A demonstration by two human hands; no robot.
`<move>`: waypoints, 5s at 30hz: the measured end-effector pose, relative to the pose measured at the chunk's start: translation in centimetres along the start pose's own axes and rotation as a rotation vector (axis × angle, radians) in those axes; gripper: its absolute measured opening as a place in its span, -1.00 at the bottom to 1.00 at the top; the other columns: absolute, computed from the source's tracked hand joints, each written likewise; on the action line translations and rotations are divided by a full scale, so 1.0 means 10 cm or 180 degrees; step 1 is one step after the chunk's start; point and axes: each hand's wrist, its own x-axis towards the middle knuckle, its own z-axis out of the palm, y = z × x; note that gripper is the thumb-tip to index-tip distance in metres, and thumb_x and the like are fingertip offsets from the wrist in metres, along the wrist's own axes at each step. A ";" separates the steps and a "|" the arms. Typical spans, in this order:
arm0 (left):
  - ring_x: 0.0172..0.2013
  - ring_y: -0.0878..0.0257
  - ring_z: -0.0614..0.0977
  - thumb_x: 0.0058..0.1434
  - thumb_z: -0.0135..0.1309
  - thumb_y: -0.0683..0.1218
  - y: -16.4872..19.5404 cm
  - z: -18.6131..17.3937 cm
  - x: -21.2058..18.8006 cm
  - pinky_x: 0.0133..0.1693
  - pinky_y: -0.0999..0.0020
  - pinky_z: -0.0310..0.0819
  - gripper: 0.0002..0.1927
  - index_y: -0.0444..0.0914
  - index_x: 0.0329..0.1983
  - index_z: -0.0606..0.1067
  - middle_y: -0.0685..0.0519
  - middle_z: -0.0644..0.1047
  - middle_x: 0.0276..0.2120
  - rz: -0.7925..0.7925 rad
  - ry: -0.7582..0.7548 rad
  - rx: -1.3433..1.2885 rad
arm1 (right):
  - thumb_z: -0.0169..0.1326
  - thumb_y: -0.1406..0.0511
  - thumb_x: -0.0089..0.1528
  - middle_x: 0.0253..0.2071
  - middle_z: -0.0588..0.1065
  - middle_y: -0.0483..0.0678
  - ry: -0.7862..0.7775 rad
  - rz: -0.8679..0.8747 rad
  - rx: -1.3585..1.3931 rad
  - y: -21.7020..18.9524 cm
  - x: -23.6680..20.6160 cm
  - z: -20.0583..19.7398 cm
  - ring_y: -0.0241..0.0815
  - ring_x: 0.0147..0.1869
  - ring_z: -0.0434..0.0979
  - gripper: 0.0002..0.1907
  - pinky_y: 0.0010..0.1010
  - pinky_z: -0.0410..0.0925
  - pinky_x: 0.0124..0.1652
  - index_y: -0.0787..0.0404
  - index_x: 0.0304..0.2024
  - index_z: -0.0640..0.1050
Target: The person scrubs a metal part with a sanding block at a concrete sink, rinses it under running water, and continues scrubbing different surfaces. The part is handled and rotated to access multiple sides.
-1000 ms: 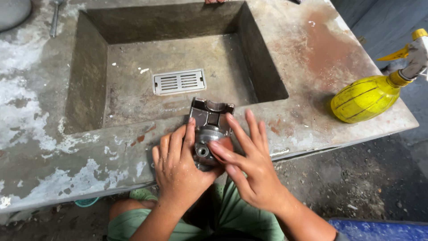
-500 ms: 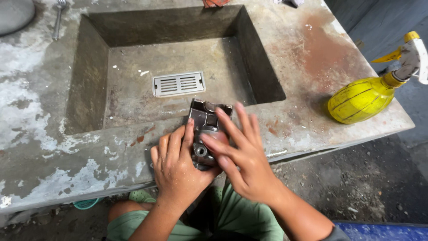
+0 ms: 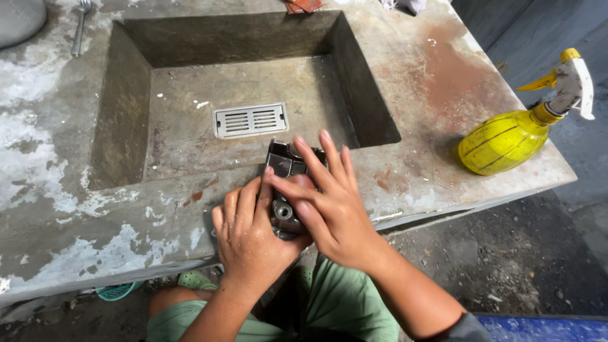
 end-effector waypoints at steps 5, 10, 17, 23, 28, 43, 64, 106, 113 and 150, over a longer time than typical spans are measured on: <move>-0.03 -0.02 0.50 -0.26 0.45 0.29 -0.04 0.02 -0.01 -0.05 -0.01 0.26 0.12 -0.30 0.33 0.34 -0.05 0.50 0.07 -0.0014 0.0010 -0.0042 | -0.14 0.23 0.41 0.57 0.12 0.18 0.0167 0.0187 -0.0066 -0.02 -0.48 0.01 0.35 0.72 -0.20 -0.58 0.24 -0.35 0.53 0.04 0.27 0.55; -0.02 -0.02 0.50 -0.21 0.43 0.24 0.00 0.04 -0.01 -0.04 0.00 0.27 0.06 -0.29 0.33 0.35 -0.04 0.50 0.04 0.0025 0.0096 0.0004 | -0.14 0.22 0.43 0.58 0.11 0.21 0.0218 0.0073 -0.0035 0.08 -0.19 0.07 0.35 0.72 -0.20 -0.59 0.25 -0.34 0.53 0.05 0.27 0.56; -0.01 0.01 0.50 -0.21 0.41 0.24 0.00 0.00 0.00 -0.03 0.02 0.28 0.02 -0.27 0.31 0.37 -0.01 0.52 0.05 0.0052 0.0035 0.0094 | -0.12 0.23 0.43 0.58 0.14 0.17 0.0310 -0.0090 0.0076 0.10 -0.08 0.11 0.33 0.73 -0.16 -0.62 0.23 -0.29 0.56 0.06 0.21 0.61; -0.01 -0.02 0.48 -0.26 0.41 0.35 0.00 -0.03 0.01 -0.03 0.00 0.27 0.16 -0.32 0.35 0.35 -0.04 0.50 0.05 0.0072 -0.0008 -0.0004 | -0.03 0.24 0.34 0.17 0.41 -0.04 0.1404 -0.0108 -0.0469 0.17 -0.29 0.07 0.07 0.37 0.28 -0.68 0.05 0.04 0.44 0.09 0.07 0.64; -0.02 0.00 0.49 -0.28 0.42 0.34 -0.02 -0.03 0.01 -0.05 0.01 0.25 0.14 -0.29 0.33 0.33 -0.03 0.50 0.05 -0.0032 -0.0058 -0.0025 | 0.02 0.32 0.32 0.11 0.61 -0.07 0.1006 -0.0556 -0.0652 0.18 -0.28 0.16 0.07 0.38 0.44 -0.68 -0.01 0.01 0.44 0.16 0.10 0.62; -0.02 0.01 0.50 -0.19 0.39 0.25 -0.02 0.01 0.01 -0.06 0.03 0.25 0.03 -0.28 0.33 0.35 -0.02 0.51 0.05 -0.0031 -0.0031 -0.0025 | -0.13 0.36 0.36 0.38 0.44 0.05 0.0299 -0.0330 -0.0116 0.15 -0.36 0.23 0.29 0.66 0.07 -0.53 0.13 -0.54 0.52 0.22 0.33 0.45; -0.05 0.01 0.50 -0.17 0.36 0.26 0.02 0.01 0.02 -0.09 0.04 0.23 0.01 -0.33 0.30 0.39 -0.02 0.52 0.02 -0.0006 0.0082 -0.0063 | -0.19 0.29 0.44 0.39 0.43 0.05 0.0386 -0.0095 -0.0283 0.06 -0.57 0.17 0.26 0.67 0.02 -0.54 0.17 -0.57 0.53 0.16 0.38 0.40; 0.00 0.02 0.47 -0.17 0.33 0.47 0.00 -0.05 -0.05 -0.01 0.05 0.26 0.16 -0.30 0.37 0.33 -0.01 0.49 0.08 0.0049 -0.0090 0.0064 | 0.06 0.33 0.43 -0.02 0.47 -0.06 0.1284 0.1006 0.2188 0.46 -0.37 -0.07 -0.32 0.08 0.44 -0.78 -0.44 0.34 0.15 0.31 0.06 0.40; 0.01 0.00 0.47 -0.17 0.33 0.48 0.00 -0.03 -0.05 -0.01 0.05 0.27 0.15 -0.27 0.36 0.33 -0.01 0.49 0.07 0.0041 -0.0098 0.0076 | 0.05 0.37 0.39 -0.09 0.56 -0.06 0.1583 0.1411 0.3217 0.42 -0.27 -0.20 -0.27 -0.05 0.59 -0.79 -0.38 0.49 0.00 0.36 0.04 0.49; -0.03 0.01 0.49 -0.29 0.42 0.30 -0.03 -0.07 -0.01 -0.11 0.04 0.29 0.14 -0.31 0.33 0.34 -0.03 0.49 0.05 -0.0028 -0.0129 -0.0083 | 0.23 0.35 0.25 0.13 0.59 0.00 0.0811 -0.0905 -0.0594 0.18 -0.36 0.13 0.12 0.46 0.38 -0.70 0.04 -0.12 0.51 0.18 0.05 0.63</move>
